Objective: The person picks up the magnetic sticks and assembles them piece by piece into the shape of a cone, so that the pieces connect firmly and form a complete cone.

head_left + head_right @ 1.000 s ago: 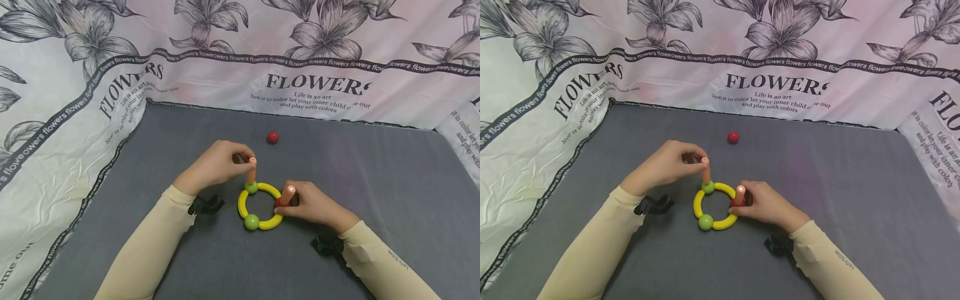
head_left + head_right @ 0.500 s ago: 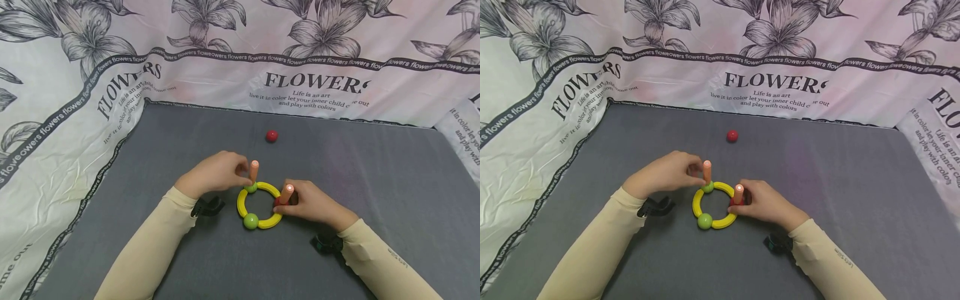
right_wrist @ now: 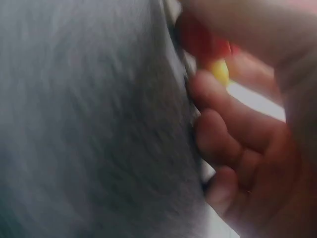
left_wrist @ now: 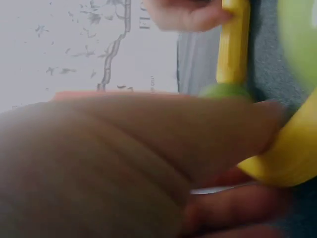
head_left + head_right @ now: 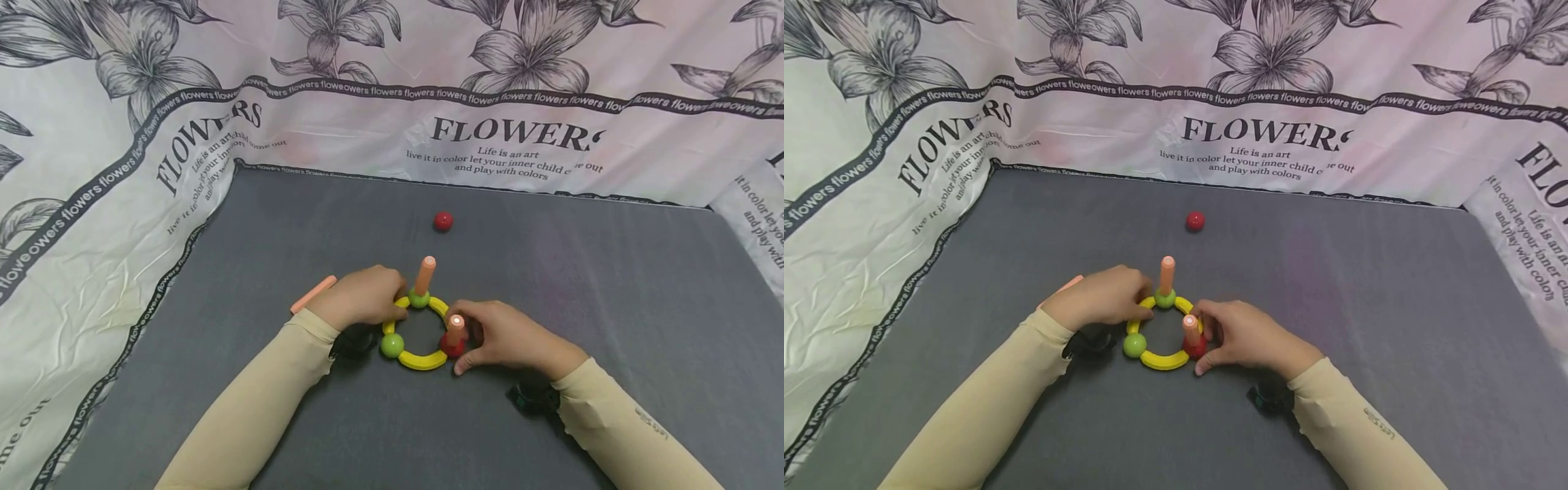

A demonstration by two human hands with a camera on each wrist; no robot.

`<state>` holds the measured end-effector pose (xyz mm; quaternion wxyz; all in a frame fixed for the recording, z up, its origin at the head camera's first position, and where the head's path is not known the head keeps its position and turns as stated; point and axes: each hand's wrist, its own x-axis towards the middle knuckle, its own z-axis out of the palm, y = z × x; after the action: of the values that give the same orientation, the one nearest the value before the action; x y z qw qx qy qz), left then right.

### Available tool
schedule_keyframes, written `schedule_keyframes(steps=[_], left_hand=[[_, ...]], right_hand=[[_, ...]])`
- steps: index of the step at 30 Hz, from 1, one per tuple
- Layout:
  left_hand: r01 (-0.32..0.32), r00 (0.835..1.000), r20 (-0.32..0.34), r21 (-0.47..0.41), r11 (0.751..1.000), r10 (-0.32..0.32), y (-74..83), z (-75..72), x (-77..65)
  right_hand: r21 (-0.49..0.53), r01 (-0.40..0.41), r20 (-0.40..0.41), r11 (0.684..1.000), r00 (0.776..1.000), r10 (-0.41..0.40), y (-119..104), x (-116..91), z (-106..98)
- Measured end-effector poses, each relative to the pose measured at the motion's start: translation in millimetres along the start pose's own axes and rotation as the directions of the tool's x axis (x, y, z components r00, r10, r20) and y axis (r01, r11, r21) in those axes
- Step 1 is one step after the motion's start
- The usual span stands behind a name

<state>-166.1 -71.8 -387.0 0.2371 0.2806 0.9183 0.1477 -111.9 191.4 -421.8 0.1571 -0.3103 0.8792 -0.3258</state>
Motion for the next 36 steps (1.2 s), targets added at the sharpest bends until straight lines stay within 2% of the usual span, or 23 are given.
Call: schedule_keyframes(steps=[5, 8, 10, 13, 18, 22, 24, 27, 31, 33, 36], left_hand=[[-0.104, 0.994, -0.039, -0.043, 0.994, 0.102, -3.3, 1.5, 5.4], [-0.110, 0.994, -0.037, -0.077, 0.991, 0.107, -7.4, -2.2, 4.1], [-0.067, 0.997, -0.045, -0.080, 0.995, 0.063, -11.2, -9.4, -1.1], [0.044, 0.996, -0.076, -0.050, 0.998, -0.047, -20.2, -25.4, -14.4], [0.223, 0.966, -0.128, -0.022, 0.975, -0.224, -44.8, -45.6, -35.3], [0.323, 0.944, -0.063, -0.028, 0.946, -0.324, -57.7, -49.7, -41.1], [0.347, 0.938, -0.016, -0.030, 0.938, -0.347, -59.8, -49.4, -39.7], [0.338, 0.941, 0.004, -0.026, 0.941, -0.338, -61.6, -46.5, -35.2], [0.279, 0.960, 0.004, -0.049, 0.959, -0.279, -61.7, -41.0, -28.8], [0.221, 0.975, 0.003, -0.102, 0.970, -0.222, -60.5, -38.6, -26.3], [0.066, 0.996, -0.050, -0.228, 0.971, -0.079, -54.7, -38.2, -23.4]], right_hand=[[-0.021, 0.069, 0.064, 0.997, 0.996, -0.067, -1.7, -0.5, -1.8], [0.005, 0.083, 0.067, 0.997, 0.994, -0.083, -1.2, -0.2, -1.1], [0.014, 0.084, 0.054, 0.996, 0.995, -0.085, -0.4, -0.6, -0.3], [0.017, 0.090, 0.026, 0.996, 0.996, -0.090, 0.2, -1.5, 1.2], [-0.002, 0.080, -0.004, 0.997, 0.997, -0.080, -1.7, -2.3, 3.1], [-0.010, 0.084, -0.019, 0.996, 0.996, -0.084, -3.6, -2.0, 4.0], [-0.017, 0.084, -0.028, 0.996, 0.996, -0.084, -4.1, -1.7, 4.5], [-0.036, 0.075, -0.034, 0.997, 0.997, -0.076, -5.5, -1.3, 4.8], [-0.052, 0.067, -0.037, 0.996, 0.997, -0.069, -6.9, -0.5, 5.3], [-0.050, 0.065, -0.035, 0.997, 0.997, -0.067, -7.2, -0.2, 5.4], [-0.040, 0.063, -0.024, 0.997, 0.998, -0.064, -6.8, 1.1, 5.5]])
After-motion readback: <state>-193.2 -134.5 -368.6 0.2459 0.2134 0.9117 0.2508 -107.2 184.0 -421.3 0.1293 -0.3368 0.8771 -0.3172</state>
